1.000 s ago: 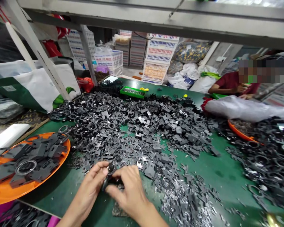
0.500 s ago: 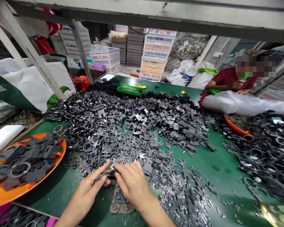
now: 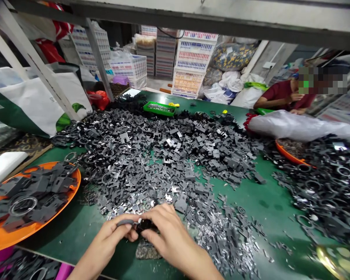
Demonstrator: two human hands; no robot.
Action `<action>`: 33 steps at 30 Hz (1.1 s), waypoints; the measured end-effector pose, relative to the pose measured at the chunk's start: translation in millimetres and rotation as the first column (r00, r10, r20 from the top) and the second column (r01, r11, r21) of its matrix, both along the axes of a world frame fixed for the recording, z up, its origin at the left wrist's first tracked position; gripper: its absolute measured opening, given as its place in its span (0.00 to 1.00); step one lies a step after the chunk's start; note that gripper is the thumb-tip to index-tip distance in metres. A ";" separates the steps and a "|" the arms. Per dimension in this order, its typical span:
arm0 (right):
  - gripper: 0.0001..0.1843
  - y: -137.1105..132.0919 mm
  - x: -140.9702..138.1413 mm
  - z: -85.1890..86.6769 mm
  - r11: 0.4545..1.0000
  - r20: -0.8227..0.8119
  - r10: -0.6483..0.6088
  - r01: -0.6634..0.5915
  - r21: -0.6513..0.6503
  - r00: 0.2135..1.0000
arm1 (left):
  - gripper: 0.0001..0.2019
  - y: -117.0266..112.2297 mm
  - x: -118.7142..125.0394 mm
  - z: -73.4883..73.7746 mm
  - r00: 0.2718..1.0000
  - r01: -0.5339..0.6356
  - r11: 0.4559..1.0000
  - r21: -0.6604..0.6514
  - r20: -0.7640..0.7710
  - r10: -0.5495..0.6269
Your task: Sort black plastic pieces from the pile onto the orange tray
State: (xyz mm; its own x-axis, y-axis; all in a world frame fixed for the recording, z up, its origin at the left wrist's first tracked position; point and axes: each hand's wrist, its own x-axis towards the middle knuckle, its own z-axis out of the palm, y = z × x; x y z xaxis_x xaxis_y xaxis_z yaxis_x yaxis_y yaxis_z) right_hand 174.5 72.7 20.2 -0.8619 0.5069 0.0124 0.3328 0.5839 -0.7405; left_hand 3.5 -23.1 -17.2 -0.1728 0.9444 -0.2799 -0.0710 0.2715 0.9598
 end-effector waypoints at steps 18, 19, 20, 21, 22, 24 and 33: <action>0.11 -19.6 12.8 -30.9 0.972 0.146 -0.091 0.056 0.228 0.985 | 0.17 -20.2 18.3 -39.2 0.597 0.240 0.963 0.123 -0.801 -0.047; 0.10 -20.1 12.3 -29.4 0.963 0.176 -0.090 0.040 0.268 0.980 | 0.17 -19.9 18.3 -38.6 0.594 0.244 0.963 0.118 -0.802 -0.052; 0.09 -20.8 12.0 -28.1 0.950 0.208 -0.084 0.015 0.313 0.975 | 0.16 -19.9 18.5 -37.9 0.594 0.237 0.965 0.111 -0.803 -0.054; 0.08 -21.8 11.8 -27.2 0.933 0.241 -0.070 -0.022 0.359 0.968 | 0.14 -20.1 18.7 -37.0 0.596 0.224 0.969 0.104 -0.801 -0.052; 0.07 -23.2 11.8 -26.9 0.912 0.274 -0.053 -0.065 0.405 0.960 | 0.14 -20.4 18.7 -35.9 0.602 0.217 0.972 0.093 -0.797 -0.058; 0.07 -26.3 12.4 -27.7 0.864 0.322 -0.018 -0.147 0.481 0.947 | 0.13 -20.5 18.4 -32.9 0.622 0.228 0.971 0.066 -0.777 -0.093; 0.19 -8.4 17.5 -9.2 0.992 0.234 0.021 -0.050 0.118 0.972 | 0.09 -12.2 38.9 -21.7 0.683 0.075 0.997 0.027 -0.729 -0.032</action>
